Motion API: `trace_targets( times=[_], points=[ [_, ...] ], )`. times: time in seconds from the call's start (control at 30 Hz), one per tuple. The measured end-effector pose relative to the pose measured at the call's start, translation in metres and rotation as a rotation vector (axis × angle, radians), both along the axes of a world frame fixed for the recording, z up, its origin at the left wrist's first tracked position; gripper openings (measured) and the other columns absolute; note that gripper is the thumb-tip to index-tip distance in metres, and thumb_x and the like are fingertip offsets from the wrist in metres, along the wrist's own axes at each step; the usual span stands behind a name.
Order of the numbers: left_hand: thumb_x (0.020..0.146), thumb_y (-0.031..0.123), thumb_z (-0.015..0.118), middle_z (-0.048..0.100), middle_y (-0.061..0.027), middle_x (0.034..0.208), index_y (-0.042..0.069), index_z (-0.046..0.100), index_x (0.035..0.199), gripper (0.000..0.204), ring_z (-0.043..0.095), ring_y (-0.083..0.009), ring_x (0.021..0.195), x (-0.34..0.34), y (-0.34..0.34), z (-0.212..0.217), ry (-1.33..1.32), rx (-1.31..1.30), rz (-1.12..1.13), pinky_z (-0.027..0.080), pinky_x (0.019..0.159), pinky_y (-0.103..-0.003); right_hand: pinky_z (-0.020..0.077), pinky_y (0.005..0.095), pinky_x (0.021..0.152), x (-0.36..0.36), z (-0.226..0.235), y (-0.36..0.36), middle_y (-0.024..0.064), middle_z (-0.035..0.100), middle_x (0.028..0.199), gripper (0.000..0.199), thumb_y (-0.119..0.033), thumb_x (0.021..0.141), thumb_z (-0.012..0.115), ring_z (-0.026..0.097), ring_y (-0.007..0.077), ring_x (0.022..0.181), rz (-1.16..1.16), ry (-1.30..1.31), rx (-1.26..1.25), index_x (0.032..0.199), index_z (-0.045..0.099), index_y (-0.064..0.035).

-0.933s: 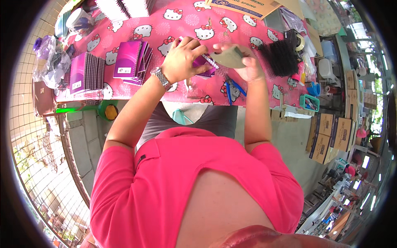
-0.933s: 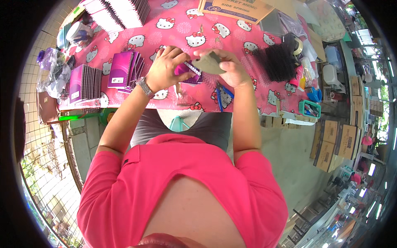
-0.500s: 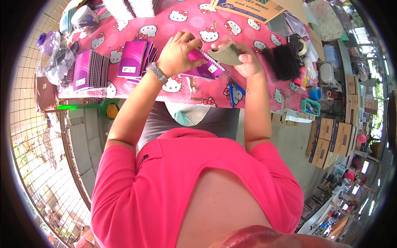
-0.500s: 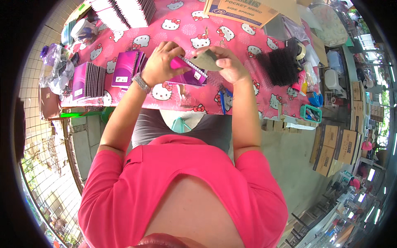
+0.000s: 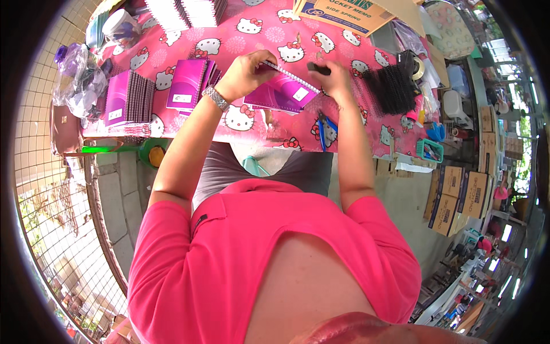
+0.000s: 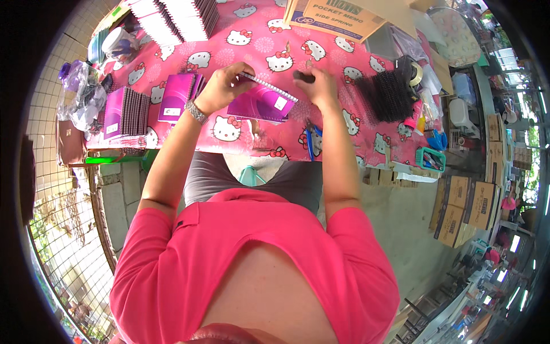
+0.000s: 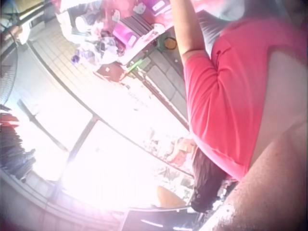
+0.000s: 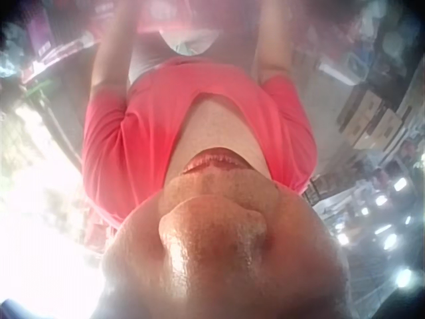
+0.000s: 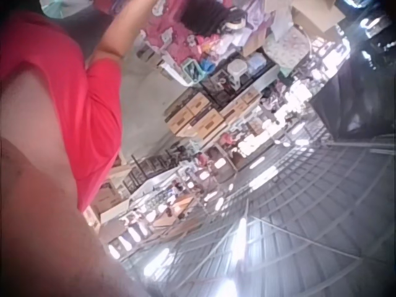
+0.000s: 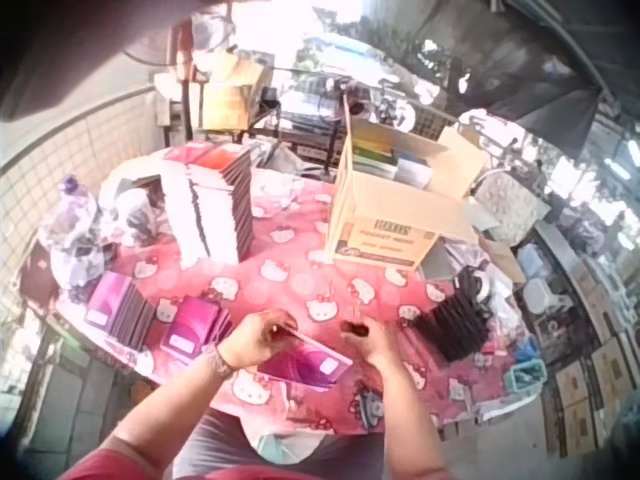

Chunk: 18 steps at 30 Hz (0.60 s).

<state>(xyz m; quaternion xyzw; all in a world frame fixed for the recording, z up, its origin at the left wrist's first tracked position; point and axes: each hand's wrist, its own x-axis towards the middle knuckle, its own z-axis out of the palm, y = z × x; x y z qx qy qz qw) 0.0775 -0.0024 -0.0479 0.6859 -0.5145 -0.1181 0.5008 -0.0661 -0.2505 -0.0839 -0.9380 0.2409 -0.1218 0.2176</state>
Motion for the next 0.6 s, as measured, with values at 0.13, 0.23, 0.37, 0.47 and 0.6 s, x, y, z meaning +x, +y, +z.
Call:
trace_targets(
  times=[0.13, 0.23, 0.37, 0.47, 0.6],
  points=[
    [0.089, 0.017, 0.073, 0.068, -0.0056, 0.082, 0.001, 0.064, 0.104, 0.024, 0.062, -0.0108, 0.068, -0.009, 0.000, 0.000, 0.133, 0.027, 0.095, 0.052, 0.060, -0.027, 0.0419, 0.0471, 0.100, -0.054, -0.057, -0.008, 0.0186, 0.056, 0.131, 0.052, -0.036, 0.077, 0.078, 0.052, 0.0373, 0.122, 0.038, -0.204, -0.098, 0.119, 0.065, -0.0093],
    [0.091, 0.024, 0.071, 0.069, -0.0078, 0.080, 0.000, 0.065, 0.105, 0.028, 0.066, -0.0117, 0.066, -0.019, 0.012, -0.008, 0.156, 0.058, 0.194, 0.053, 0.057, -0.027, 0.0395, 0.0530, 0.101, -0.101, -0.049, 0.046, 0.0186, 0.052, 0.134, 0.053, -0.034, 0.081, 0.075, 0.048, 0.0423, 0.123, -0.077, -0.257, -0.151, 0.125, 0.060, -0.0089],
    [0.092, 0.023, 0.069, 0.069, -0.0145, 0.084, 0.004, 0.060, 0.116, 0.031, 0.069, -0.0171, 0.063, -0.030, 0.009, -0.011, -0.090, -0.094, 0.246, 0.054, 0.058, -0.030, 0.0420, 0.0510, 0.096, -0.155, -0.059, 0.097, 0.0188, 0.057, 0.123, 0.050, -0.031, 0.085, 0.072, 0.051, 0.0416, 0.115, -0.162, 0.016, -0.300, 0.127, 0.059, -0.0068],
    [0.093, 0.021, 0.067, 0.068, -0.0150, 0.083, 0.005, 0.059, 0.117, 0.030, 0.070, -0.0183, 0.063, -0.027, 0.010, -0.016, -0.058, -0.122, 0.191, 0.054, 0.058, -0.031, 0.0453, 0.0477, 0.089, -0.160, -0.047, 0.107, 0.0158, 0.059, 0.115, 0.050, -0.025, 0.084, 0.072, 0.056, 0.0362, 0.102, -0.137, -0.100, -0.121, 0.128, 0.058, -0.0047],
    [0.094, 0.017, 0.067, 0.067, -0.0127, 0.077, 0.001, 0.061, 0.110, 0.023, 0.070, -0.0174, 0.062, -0.029, 0.013, -0.017, 0.111, 0.085, 0.243, 0.053, 0.056, -0.030, 0.0465, 0.0417, 0.088, -0.121, 0.013, 0.144, 0.0157, 0.059, 0.113, 0.052, -0.017, 0.081, 0.074, 0.057, 0.0322, 0.102, 0.038, -0.419, 0.186, 0.129, 0.057, -0.0045]
  ],
)
